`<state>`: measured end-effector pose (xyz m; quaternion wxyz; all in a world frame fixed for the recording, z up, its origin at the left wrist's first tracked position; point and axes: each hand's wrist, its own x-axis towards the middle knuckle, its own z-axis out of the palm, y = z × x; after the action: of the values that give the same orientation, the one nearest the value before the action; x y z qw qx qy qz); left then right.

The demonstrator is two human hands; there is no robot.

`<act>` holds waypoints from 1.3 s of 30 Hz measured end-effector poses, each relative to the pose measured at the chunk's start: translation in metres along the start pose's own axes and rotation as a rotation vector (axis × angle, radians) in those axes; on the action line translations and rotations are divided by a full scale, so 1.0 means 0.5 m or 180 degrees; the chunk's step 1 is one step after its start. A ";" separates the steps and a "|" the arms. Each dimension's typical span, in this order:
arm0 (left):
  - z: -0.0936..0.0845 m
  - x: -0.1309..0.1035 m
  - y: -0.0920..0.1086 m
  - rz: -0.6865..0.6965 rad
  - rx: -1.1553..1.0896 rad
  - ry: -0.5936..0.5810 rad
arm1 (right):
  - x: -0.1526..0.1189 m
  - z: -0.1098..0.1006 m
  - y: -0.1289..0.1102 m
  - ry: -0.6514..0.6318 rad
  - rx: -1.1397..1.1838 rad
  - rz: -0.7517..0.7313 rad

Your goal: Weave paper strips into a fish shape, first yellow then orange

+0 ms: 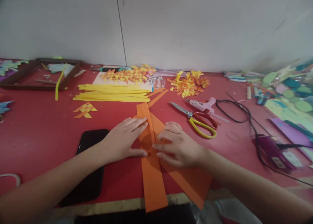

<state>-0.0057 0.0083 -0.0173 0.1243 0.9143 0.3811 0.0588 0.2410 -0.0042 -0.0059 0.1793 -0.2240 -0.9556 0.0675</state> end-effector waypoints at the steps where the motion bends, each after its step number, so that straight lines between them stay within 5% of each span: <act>1: 0.000 0.000 0.000 -0.0013 -0.0003 -0.0020 | -0.008 -0.001 -0.002 -0.0097 0.0087 -0.0022; 19: -0.006 -0.001 0.005 -0.0084 -0.0097 -0.0161 | -0.015 0.025 0.048 0.0226 -0.0499 0.0158; 28: 0.001 -0.002 0.005 -0.0067 -0.0140 -0.0109 | 0.025 0.037 0.088 0.0383 -0.0977 0.0195; 39: -0.003 -0.002 0.004 -0.0079 -0.0121 -0.0074 | 0.106 0.040 0.156 0.0194 -0.1271 0.0882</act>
<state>-0.0052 0.0065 -0.0153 0.1467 0.9076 0.3897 0.0539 0.2209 0.0880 -0.0244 0.1493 -0.3859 -0.9042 -0.1056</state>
